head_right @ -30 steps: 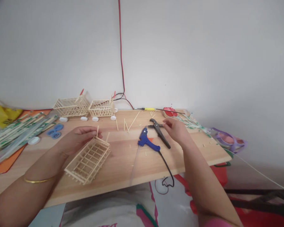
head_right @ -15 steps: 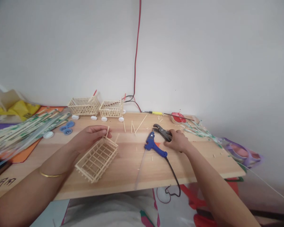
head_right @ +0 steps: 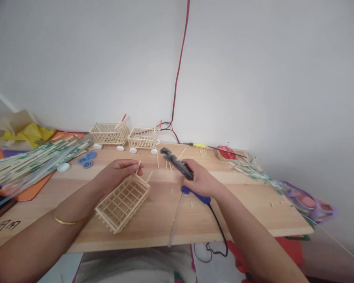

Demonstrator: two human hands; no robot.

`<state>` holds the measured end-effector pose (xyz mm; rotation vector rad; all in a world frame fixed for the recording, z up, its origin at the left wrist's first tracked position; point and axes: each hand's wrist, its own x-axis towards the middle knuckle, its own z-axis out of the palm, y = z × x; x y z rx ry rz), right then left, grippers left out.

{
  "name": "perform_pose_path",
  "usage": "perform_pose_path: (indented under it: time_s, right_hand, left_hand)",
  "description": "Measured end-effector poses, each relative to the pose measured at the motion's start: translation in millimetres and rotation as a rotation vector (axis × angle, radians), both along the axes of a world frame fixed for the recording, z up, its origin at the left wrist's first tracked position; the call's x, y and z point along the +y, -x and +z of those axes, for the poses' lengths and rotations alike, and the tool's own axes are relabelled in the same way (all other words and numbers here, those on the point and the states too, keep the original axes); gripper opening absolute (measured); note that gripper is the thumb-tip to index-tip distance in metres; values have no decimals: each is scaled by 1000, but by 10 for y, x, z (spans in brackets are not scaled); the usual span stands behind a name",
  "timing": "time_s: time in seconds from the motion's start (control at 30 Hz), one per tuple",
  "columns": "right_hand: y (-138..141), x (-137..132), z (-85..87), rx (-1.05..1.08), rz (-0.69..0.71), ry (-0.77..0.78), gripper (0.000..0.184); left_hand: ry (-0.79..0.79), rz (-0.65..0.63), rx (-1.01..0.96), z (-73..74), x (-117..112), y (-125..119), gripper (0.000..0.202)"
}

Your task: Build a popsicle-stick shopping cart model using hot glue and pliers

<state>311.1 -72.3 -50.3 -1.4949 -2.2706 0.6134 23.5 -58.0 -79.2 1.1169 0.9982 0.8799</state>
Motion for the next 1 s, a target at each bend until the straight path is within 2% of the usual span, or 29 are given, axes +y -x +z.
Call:
perform_pose_path:
  time_s: [0.1,0.23,0.4,0.63,1.0]
  right_hand:
    - [185,130,-56,11,108,64,46]
    - [296,271,-121,3,185,84,48]
    - [408,315,-49,0,282,89,49]
    - [485,348,13,-25,314,102,51]
    - [518,348,-37,-8,287,43,36]
  left_hand:
    - [-16,-6,10,8,5,2,32]
    - [-39,-19,16,-7,27,13,33]
    - [-28,-43,30,-7,21,15,29]
    - [1,-59,46,30,-7,7,28]
    - [18,-65,50,-4,9,29,26]
